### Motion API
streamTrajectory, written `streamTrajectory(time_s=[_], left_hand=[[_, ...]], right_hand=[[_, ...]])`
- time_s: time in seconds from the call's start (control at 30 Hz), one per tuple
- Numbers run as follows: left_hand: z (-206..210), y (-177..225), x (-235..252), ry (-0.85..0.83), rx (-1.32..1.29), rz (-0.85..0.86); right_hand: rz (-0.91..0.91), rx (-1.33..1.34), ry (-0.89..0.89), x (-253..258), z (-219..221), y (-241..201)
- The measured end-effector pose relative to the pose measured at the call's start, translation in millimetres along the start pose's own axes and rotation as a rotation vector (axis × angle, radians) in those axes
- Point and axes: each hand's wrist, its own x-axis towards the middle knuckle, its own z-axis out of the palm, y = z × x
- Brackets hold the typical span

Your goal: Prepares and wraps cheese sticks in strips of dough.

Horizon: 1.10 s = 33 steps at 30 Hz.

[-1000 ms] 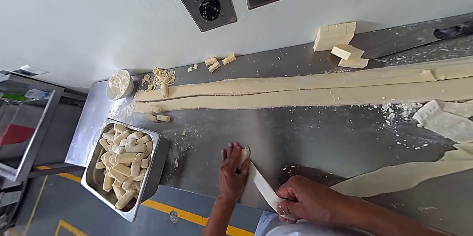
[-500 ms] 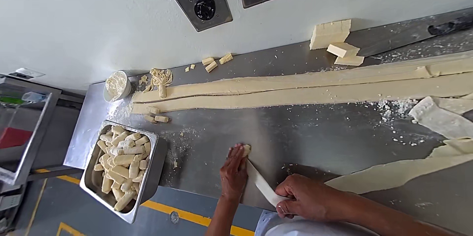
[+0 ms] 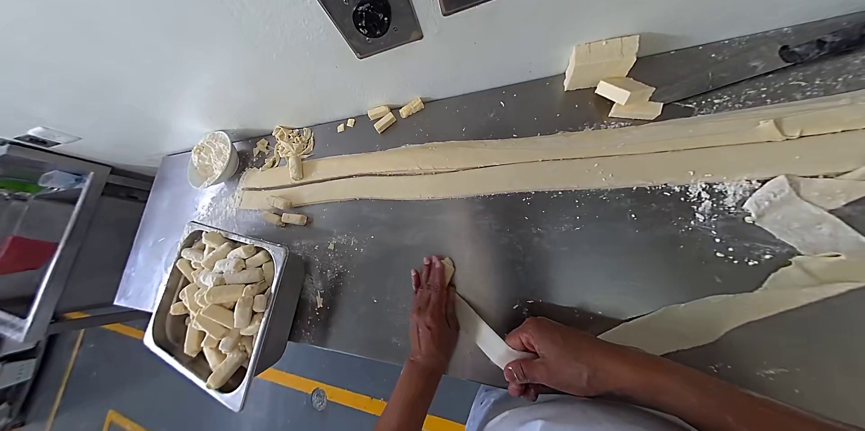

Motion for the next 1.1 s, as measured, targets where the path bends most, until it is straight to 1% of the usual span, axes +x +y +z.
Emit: streamTrajectory(time_s=[0.07, 0.17, 0.2, 0.3, 0.37, 0.47, 0.5, 0.6, 0.63, 0.7, 0.8, 0.9, 0.93, 1.0, 1.1], left_hand=[[-5, 3, -3, -0.066, -0.023, 0.007], [-7, -5, -2, -0.024, -0.083, -0.131], [-3, -5, -2, -0.022, -0.094, -0.15], [5, 2, 1, 0.015, -0.083, -0.107], [5, 4, 4, 0.044, -0.022, -0.067], [1, 8, 0, -0.073, -0.015, 0.052], [-1, 7, 0, -0.075, -0.044, 0.062], [0, 4, -3, -0.039, -0.124, -0.039], [3, 6, -3, -0.057, -0.16, -0.069], [7, 11, -3, -0.052, -0.213, -0.075], [7, 10, 0, 0.038, -0.124, -0.035], [2, 10, -8, -0.055, -0.136, 0.037], [-1, 8, -9, -0.067, -0.183, 0.008], [-4, 4, -9, -0.036, -0.213, -0.079], [3, 9, -10, -0.073, -0.215, -0.083]], right_hand=[[0.004, 0.05, -0.004, 0, -1, 3], [-0.014, 0.106, -0.016, 5, 2, 6], [-0.01, 0.125, -0.019, 6, 3, 5], [0.022, 0.212, -0.027, 8, 4, 6], [0.038, 0.282, -0.031, 9, 4, 8], [0.049, 0.381, 0.014, 9, 0, 10], [0.053, 0.398, 0.035, 9, -2, 9], [0.054, 0.45, 0.121, 10, -5, 9], [0.063, 0.458, 0.158, 9, -6, 8], [0.085, 0.46, 0.219, 8, -9, 7], [0.101, 0.443, 0.256, 7, -14, 10], [0.089, 0.451, 0.276, 5, -18, 10], [0.086, 0.444, 0.269, 5, -18, 10], [0.09, 0.428, 0.242, 4, -17, 8], [0.099, 0.426, 0.216, 4, -16, 8]])
